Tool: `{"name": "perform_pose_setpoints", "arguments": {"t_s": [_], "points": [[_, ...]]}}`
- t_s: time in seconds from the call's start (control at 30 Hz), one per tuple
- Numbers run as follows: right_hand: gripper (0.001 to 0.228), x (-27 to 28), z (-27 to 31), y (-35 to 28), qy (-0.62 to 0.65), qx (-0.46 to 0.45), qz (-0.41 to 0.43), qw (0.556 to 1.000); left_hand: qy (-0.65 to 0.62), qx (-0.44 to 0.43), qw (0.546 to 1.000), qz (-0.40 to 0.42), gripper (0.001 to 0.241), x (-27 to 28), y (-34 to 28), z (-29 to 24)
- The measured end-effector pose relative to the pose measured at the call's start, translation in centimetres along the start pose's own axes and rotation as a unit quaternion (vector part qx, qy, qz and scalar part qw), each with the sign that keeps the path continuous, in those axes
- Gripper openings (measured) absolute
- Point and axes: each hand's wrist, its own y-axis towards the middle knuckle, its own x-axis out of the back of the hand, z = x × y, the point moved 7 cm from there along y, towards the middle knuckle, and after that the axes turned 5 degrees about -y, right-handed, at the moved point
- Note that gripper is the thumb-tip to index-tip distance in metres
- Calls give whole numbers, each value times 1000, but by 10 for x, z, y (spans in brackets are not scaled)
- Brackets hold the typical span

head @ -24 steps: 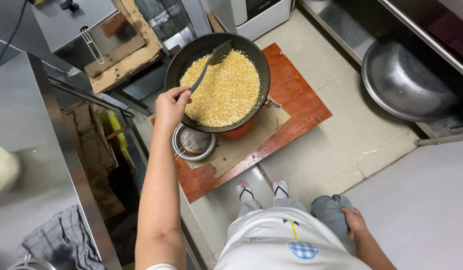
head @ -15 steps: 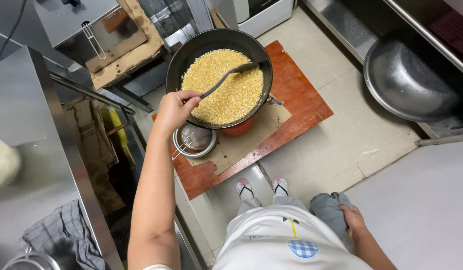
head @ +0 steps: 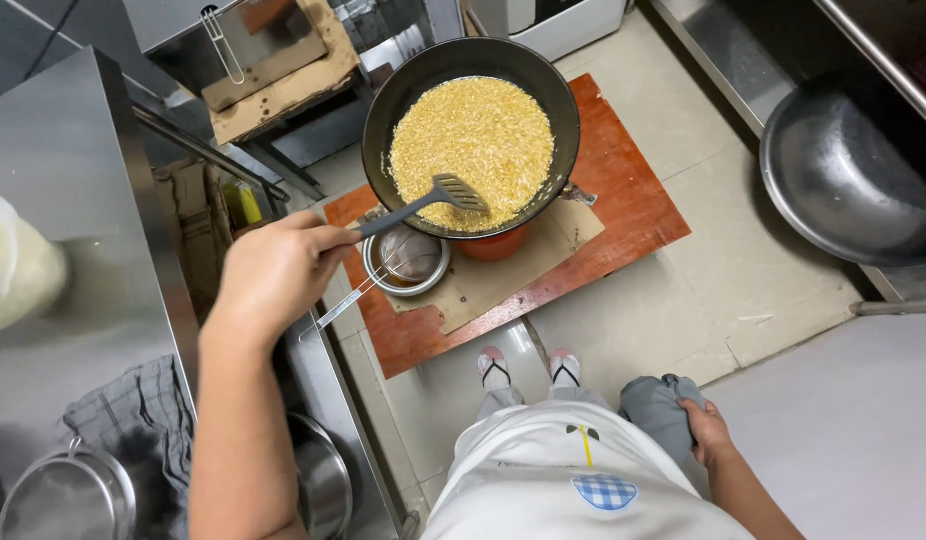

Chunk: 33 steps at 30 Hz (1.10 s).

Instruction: Stirring grains or small food items in a large frying pan on a portable stove to ensure even cooking.

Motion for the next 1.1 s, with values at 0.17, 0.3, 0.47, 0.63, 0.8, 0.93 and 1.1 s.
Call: {"name": "perform_pose_setpoints", "arguments": {"t_s": [0.17, 0.3, 0.47, 0.63, 0.8, 0.93, 1.1], "points": [[64, -4, 10, -10, -3, 5, 2, 1000, 77, 64, 993, 56, 22, 25, -33, 9], [75, -6, 13, -14, 2, -5, 9, 1000, 90, 70, 991, 72, 23, 20, -38, 7], [55, -4, 9, 3, 10, 22, 7, 1000, 79, 72, 991, 81, 24, -8, -23, 11], [55, -2, 7, 10, 27, 26, 10, 999, 50, 52, 997, 31, 22, 13, -6, 1], [60, 0, 6, 4, 10, 13, 8, 1000, 169, 52, 983, 45, 21, 43, -5, 7], [56, -2, 4, 2, 15, 10, 12, 1000, 209, 67, 972, 86, 25, 33, 12, 15], [55, -3, 4, 7, 13, 8, 8, 1000, 201, 52, 973, 98, 50, -5, 46, 32]]}}
